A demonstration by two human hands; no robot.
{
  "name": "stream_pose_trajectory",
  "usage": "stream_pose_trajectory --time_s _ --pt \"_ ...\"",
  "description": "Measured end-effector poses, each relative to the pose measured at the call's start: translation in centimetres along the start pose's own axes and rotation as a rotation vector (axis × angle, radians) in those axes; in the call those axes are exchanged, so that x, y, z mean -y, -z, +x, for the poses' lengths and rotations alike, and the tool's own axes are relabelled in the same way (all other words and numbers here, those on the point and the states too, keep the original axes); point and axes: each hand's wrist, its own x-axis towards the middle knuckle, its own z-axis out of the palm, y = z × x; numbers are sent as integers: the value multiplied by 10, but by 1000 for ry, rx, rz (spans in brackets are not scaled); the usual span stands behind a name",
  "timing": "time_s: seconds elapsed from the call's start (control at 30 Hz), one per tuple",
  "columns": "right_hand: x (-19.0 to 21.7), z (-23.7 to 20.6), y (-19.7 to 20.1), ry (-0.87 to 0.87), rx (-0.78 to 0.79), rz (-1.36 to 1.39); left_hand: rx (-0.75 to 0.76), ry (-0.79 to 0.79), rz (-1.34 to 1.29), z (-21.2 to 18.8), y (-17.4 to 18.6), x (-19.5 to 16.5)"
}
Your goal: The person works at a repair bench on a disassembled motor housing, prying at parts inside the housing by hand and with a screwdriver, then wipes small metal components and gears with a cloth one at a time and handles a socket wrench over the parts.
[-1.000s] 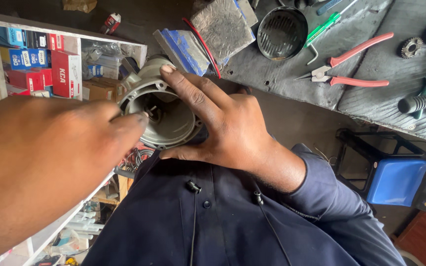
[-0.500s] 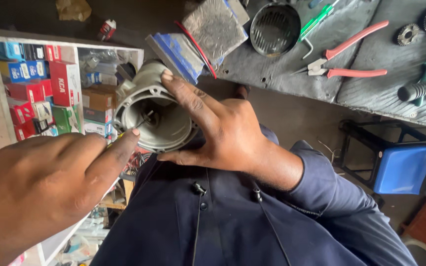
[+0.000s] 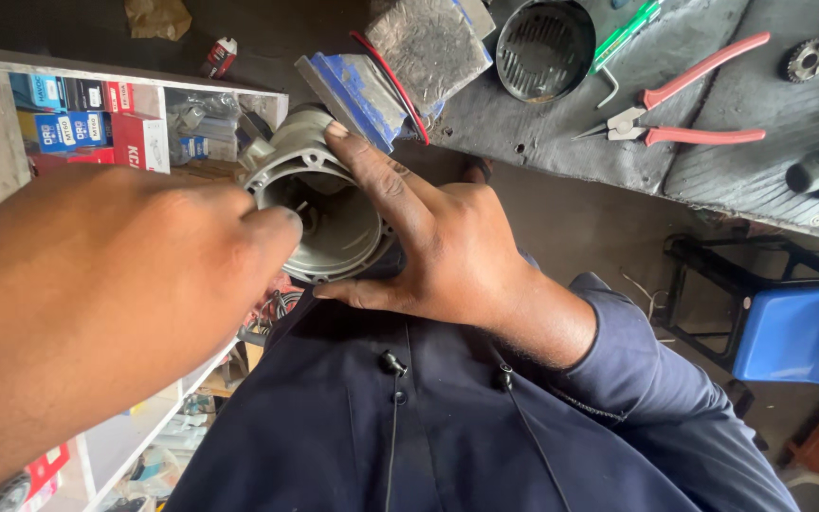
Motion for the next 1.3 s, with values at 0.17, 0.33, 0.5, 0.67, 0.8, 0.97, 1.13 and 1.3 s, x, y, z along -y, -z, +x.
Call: stream_pose_trajectory --time_s 0.17,0.33,0.5,0.67,0.8,0.97,1.13,1.3 --pt "-3 -3 1 21 -24 55 217 35 139 13 23 -12" --pt "-5 -5 1 18 -20 49 189 5 162 10 19 -21" --pt "-8 -7 0 36 -24 77 -21 -22 225 -9 -10 -31" --pt "-7 -7 -3 60 -57 99 -290 -35 237 -29 -40 -31" --pt "-4 -5 -6 36 -45 107 -416 -82 202 -37 -55 -25" --pt "-2 -6 -8 39 -47 103 -510 -34 207 -38 -56 -22" --pt "0 -7 -5 4 -32 78 -333 4 57 -33 -42 -10" --pt "-1 -7 -3 -11 -30 93 -230 11 39 -22 -31 -12"
